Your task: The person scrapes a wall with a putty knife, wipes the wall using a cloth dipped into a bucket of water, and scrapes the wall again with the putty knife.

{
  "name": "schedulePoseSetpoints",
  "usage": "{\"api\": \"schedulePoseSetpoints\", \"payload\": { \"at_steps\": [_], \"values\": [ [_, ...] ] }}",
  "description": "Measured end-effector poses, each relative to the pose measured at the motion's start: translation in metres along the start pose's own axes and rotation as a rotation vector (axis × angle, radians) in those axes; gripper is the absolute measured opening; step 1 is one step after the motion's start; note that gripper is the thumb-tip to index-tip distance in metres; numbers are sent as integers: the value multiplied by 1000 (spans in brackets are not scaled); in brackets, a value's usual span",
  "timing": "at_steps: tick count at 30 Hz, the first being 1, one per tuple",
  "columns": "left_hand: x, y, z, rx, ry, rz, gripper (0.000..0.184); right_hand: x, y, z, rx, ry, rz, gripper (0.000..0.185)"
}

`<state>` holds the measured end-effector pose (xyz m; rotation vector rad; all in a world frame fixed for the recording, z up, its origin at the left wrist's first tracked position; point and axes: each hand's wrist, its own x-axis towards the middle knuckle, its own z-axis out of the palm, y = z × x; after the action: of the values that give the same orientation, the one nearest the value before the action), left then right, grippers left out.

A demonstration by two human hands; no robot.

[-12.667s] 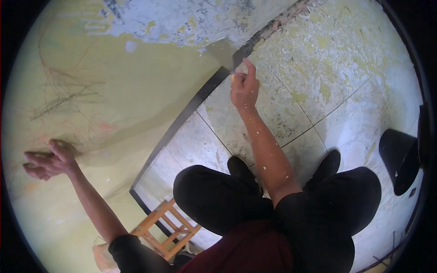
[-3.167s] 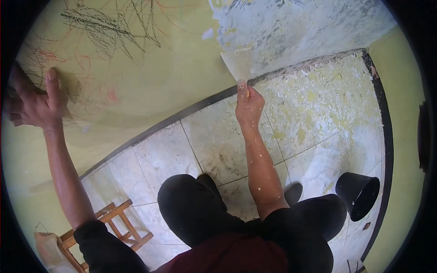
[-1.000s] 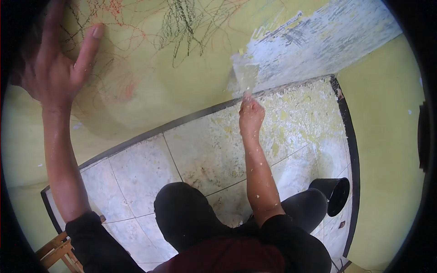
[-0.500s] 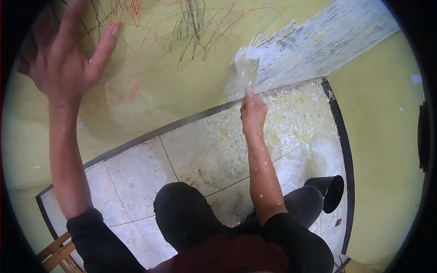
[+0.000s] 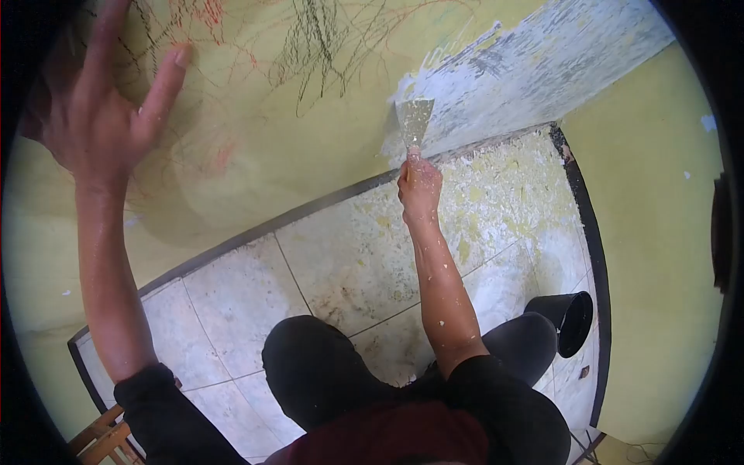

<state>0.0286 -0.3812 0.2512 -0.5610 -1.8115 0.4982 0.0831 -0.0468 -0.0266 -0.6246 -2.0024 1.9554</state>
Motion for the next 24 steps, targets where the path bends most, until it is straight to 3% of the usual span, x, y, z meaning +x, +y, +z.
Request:
{"api": "schedulePoseSetpoints", "payload": {
  "at_steps": [3, 6, 9, 12, 14, 15, 17, 18, 19, 20, 21, 22, 23, 24],
  "values": [
    [8, -4, 0, -90, 97, 54, 69, -6, 12, 0, 155, -30, 91, 53],
    [1, -16, 4, 145, -43, 96, 68, 4, 20, 1, 132, -22, 82, 51],
    [-1, -12, 9, -87, -63, 48, 66, -2, 15, 2, 156, -23, 145, 49],
    [-5, 9, 7, -86, -87, -166, 64, 7, 20, 3, 190, -33, 129, 48],
    [-5, 20, 6, -119, -36, -225, 65, 23, 18, 6, -554, 137, -570, 48],
    [-4, 17, 7, -133, -24, -221, 66, 30, 10, 3, -554, 134, -561, 48],
    [-2, 0, 10, -178, -36, -106, 66, 37, -28, -1, -101, -52, -125, 16],
    [3, -8, 8, -187, -39, -56, 66, 40, -23, -1, -657, 149, -839, 19],
    [9, -16, 5, -196, -42, -6, 66, 35, -11, -4, -654, 154, -856, 19],
    [14, -20, -2, 6, -20, 165, 66, 21, 5, -8, -544, 67, -516, 20],
    [12, -21, -1, 68, -26, 196, 65, 9, 13, -11, -426, -20, -174, 22],
    [10, -22, 0, 130, -29, 226, 65, 3, 7, -6, -75, 8, 41, 29],
    [9, -23, 0, 191, -31, 257, 65, 11, 6, -5, -70, 9, 35, 29],
    [8, -18, 5, 32, -20, 146, 65, 23, 7, -6, -155, 17, -96, 34]
  ]
}}
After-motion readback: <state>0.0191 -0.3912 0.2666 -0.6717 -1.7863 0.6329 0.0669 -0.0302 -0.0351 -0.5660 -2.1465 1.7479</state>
